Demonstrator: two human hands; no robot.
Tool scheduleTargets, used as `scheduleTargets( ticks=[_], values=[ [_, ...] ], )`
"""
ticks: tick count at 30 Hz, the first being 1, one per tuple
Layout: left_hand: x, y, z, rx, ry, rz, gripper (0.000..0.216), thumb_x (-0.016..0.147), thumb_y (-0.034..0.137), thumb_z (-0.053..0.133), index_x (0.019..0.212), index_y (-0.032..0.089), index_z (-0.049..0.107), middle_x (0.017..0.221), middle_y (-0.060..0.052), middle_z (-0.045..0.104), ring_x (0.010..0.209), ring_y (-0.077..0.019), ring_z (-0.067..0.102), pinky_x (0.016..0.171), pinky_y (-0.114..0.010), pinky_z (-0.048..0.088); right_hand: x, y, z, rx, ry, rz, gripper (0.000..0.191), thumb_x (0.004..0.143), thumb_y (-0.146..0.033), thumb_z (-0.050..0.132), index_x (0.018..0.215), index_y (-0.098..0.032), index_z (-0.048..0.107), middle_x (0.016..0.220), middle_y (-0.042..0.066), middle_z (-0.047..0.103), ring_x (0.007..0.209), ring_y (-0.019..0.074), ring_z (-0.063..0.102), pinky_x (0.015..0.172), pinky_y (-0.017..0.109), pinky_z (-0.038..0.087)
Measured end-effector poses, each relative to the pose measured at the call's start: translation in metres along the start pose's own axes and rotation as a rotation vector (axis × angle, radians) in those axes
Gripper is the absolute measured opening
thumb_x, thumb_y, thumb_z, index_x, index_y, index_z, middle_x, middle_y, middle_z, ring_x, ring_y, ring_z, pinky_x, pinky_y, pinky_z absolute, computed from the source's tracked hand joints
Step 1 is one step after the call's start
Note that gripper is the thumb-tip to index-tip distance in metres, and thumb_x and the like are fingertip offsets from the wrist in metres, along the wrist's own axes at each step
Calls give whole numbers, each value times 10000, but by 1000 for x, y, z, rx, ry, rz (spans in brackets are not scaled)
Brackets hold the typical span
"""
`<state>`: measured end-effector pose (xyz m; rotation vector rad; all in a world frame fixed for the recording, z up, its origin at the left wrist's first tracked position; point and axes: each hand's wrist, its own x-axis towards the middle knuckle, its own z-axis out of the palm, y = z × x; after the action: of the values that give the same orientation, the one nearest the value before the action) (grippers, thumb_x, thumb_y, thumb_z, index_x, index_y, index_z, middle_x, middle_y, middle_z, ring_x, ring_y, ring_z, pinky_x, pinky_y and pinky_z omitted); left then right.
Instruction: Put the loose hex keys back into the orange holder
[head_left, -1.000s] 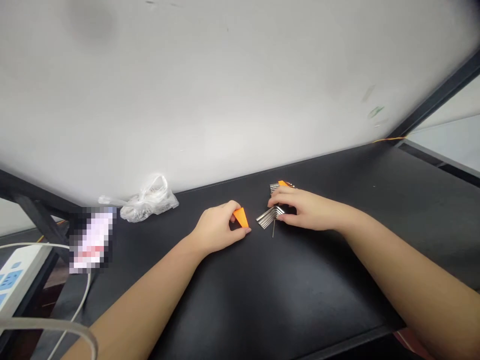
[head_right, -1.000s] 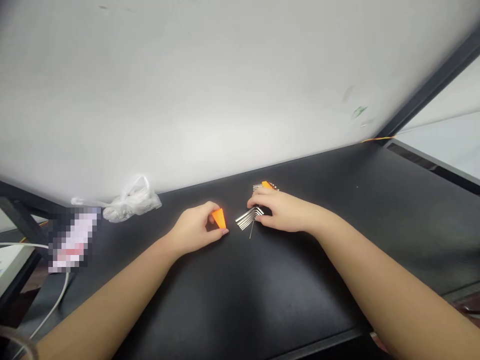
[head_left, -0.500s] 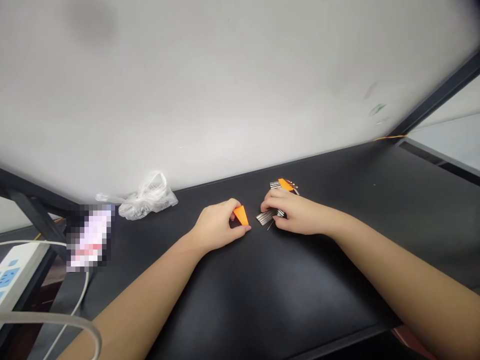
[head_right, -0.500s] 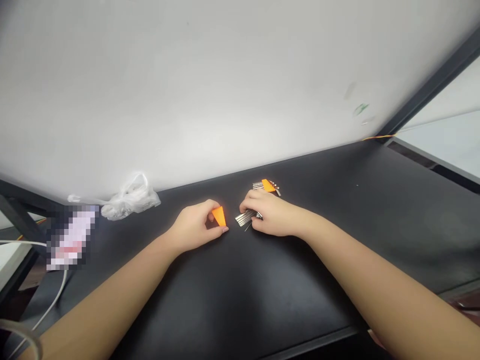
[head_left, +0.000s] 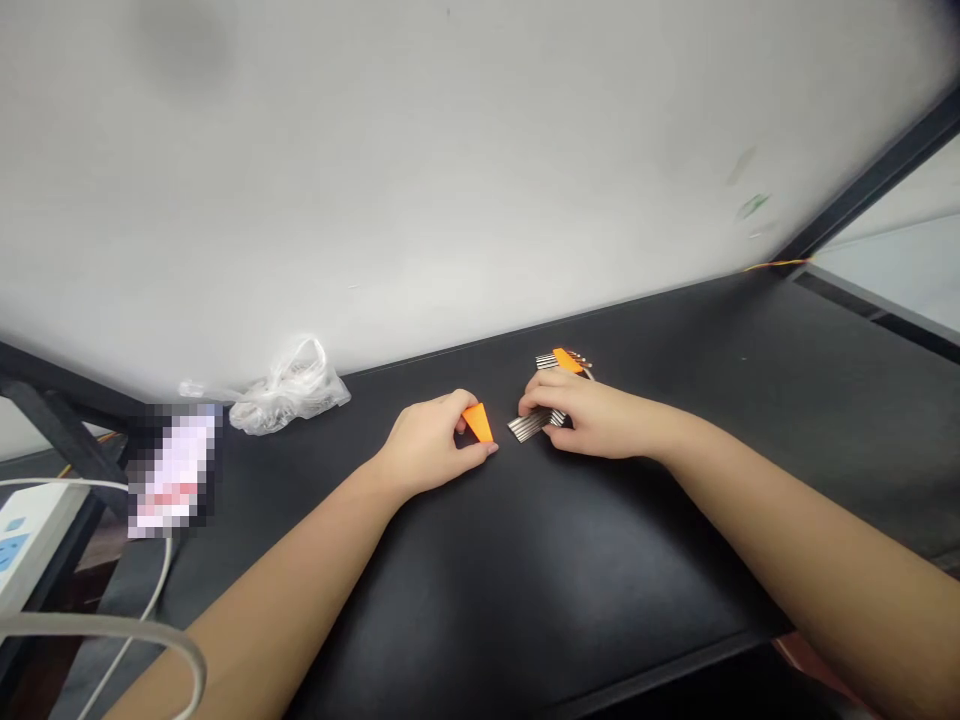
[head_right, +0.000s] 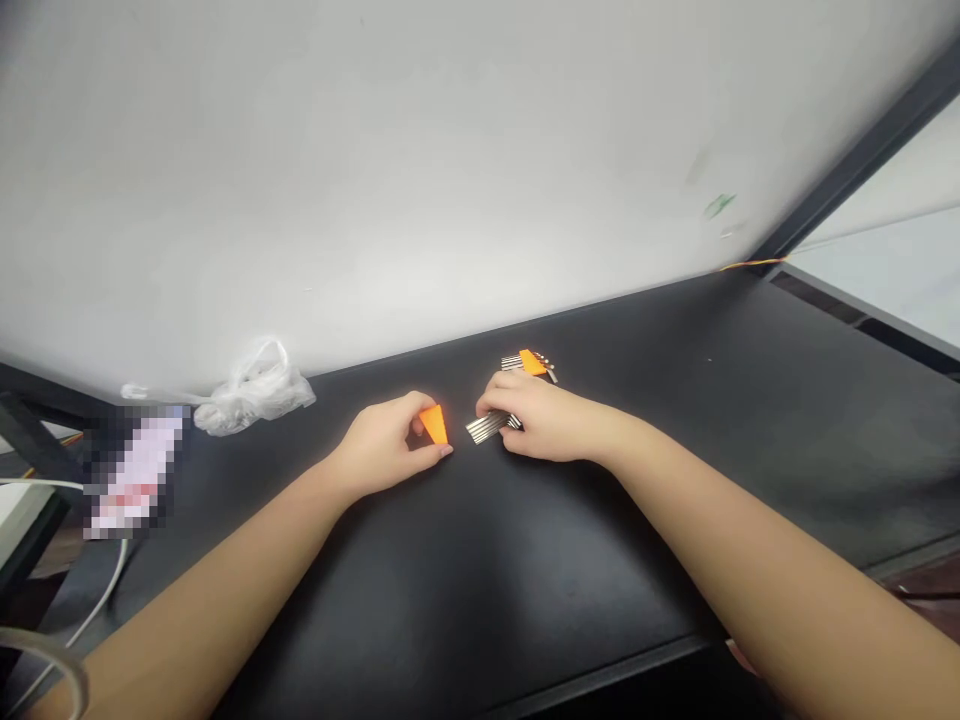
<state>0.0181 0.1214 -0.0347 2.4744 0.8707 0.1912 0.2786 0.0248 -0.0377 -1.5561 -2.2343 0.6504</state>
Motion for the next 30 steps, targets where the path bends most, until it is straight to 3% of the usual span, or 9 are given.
scheduleTargets(
  ticks=[7,16,21,25,30],
  values=[
    [0,0,1,-8,-5,1,407,813,518,719,1111,271,592,939,22,688,801,-186,655,703,-308,475,-1,3,-2,11,14,4,330,811,-144,579,1113,-251,661,1140,83,649,1035,267,597,895,410,501],
    [1,-2,1,8,-3,12,407,820,523,714,1121,280,589,931,30,682,787,-182,649,700,-307,465,-2,23,-14,-18,87,156,129,874,-256,579,956,-258,680,1017,43,684,883,241,613,770,378,478],
    [1,-1,1,13,-7,9,413,819,529,713,1120,273,592,939,20,686,799,-189,656,700,-307,469,0,28,-8,-85,132,253,22,803,-231,614,814,-246,625,882,37,662,770,226,600,680,352,455],
    [1,0,0,-4,-6,12,391,821,506,720,1108,271,596,945,24,690,812,-188,661,702,-305,472,-3,34,-6,-127,203,403,67,744,-199,642,771,-232,590,797,34,651,661,201,574,619,341,439],
    [-2,1,-1,-49,55,67,394,840,445,720,1164,247,615,1022,-6,698,854,-189,667,730,-300,486,-4,27,-8,152,378,246,151,854,-244,618,984,-249,695,874,22,680,704,183,626,653,334,511]
  ],
)
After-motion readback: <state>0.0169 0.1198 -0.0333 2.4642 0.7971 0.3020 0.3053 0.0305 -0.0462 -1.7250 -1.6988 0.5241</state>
